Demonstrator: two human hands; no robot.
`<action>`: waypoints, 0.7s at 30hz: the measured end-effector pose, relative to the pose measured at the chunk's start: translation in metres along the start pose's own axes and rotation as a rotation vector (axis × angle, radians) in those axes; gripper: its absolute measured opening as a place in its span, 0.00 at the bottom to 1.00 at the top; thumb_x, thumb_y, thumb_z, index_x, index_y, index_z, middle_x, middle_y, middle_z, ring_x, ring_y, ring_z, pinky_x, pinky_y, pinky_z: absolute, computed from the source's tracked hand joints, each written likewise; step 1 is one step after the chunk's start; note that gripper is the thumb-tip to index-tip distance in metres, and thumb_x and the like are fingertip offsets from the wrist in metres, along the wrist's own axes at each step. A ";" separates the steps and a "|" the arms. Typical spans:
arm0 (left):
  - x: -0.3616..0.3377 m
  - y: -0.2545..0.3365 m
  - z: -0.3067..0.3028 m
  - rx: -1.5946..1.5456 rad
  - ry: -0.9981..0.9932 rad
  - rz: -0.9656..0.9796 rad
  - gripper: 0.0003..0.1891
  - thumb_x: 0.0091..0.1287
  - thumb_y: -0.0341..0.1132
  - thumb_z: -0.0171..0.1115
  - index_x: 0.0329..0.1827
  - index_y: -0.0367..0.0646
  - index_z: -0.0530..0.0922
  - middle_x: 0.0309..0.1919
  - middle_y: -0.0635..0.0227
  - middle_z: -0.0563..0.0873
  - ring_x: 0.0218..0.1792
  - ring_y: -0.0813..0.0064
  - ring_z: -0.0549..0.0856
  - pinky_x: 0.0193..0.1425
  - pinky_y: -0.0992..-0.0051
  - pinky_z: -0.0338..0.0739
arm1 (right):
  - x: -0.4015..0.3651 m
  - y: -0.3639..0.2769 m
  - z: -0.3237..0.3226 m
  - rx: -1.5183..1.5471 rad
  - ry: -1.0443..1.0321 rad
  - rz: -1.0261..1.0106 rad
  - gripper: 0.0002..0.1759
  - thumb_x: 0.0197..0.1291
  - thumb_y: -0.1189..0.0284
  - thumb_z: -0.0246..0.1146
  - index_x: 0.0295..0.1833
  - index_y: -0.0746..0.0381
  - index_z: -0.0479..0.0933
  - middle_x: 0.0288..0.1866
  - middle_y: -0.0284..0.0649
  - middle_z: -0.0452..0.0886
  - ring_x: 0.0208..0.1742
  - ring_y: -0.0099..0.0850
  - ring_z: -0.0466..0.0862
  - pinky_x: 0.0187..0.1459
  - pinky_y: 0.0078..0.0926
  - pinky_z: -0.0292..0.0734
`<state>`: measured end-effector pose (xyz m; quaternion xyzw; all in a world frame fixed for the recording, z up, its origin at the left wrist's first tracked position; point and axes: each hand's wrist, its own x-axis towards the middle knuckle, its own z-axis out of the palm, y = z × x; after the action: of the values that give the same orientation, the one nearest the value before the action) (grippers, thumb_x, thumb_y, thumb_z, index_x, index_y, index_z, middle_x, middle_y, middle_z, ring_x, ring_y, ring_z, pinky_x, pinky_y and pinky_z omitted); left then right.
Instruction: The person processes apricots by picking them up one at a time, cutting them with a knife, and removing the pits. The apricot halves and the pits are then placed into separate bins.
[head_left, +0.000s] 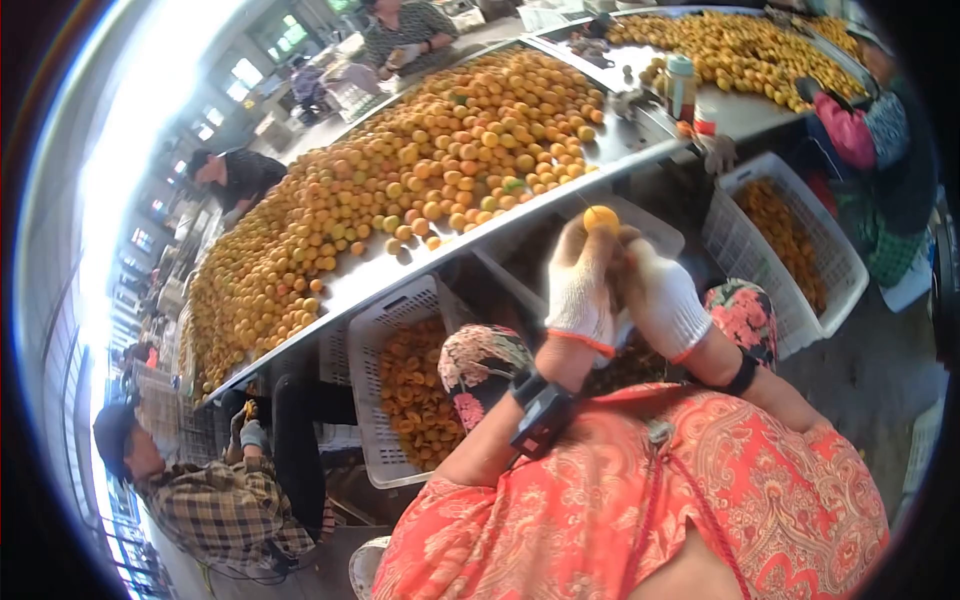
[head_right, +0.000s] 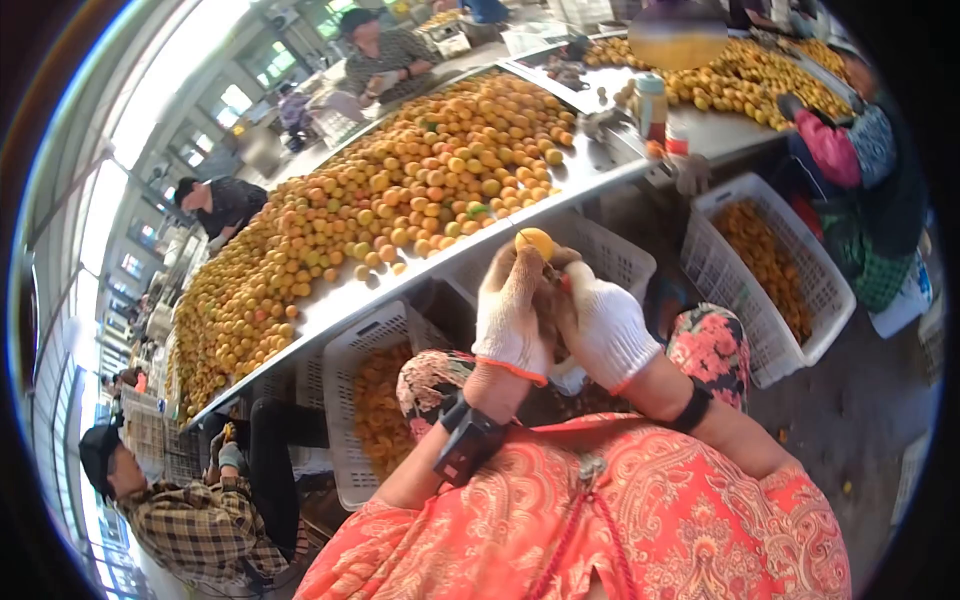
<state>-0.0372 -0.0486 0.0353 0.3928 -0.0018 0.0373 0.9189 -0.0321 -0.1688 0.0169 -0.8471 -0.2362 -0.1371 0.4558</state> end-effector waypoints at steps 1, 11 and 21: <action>-0.004 0.006 0.002 -0.085 -0.007 -0.060 0.17 0.75 0.46 0.60 0.52 0.40 0.76 0.41 0.59 0.86 0.36 0.70 0.85 0.42 0.71 0.83 | 0.000 -0.004 0.000 -0.006 -0.007 -0.002 0.14 0.69 0.68 0.55 0.55 0.64 0.71 0.28 0.55 0.82 0.34 0.56 0.84 0.33 0.52 0.78; -0.010 0.021 0.007 0.209 -0.045 0.254 0.13 0.76 0.39 0.59 0.54 0.39 0.79 0.41 0.70 0.83 0.39 0.81 0.80 0.43 0.75 0.77 | -0.009 -0.039 -0.011 0.108 0.019 -0.035 0.07 0.70 0.71 0.56 0.44 0.65 0.71 0.27 0.56 0.80 0.34 0.57 0.83 0.30 0.47 0.75; -0.002 0.016 -0.010 -0.171 0.077 -0.006 0.23 0.69 0.55 0.64 0.49 0.42 0.78 0.37 0.70 0.83 0.37 0.75 0.82 0.41 0.75 0.78 | 0.000 -0.028 0.000 0.188 0.002 -0.075 0.06 0.69 0.75 0.56 0.46 0.66 0.74 0.26 0.49 0.79 0.26 0.41 0.82 0.27 0.38 0.73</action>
<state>-0.0406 -0.0304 0.0395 0.3114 0.0318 0.0492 0.9485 -0.0465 -0.1556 0.0365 -0.7912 -0.2791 -0.1319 0.5279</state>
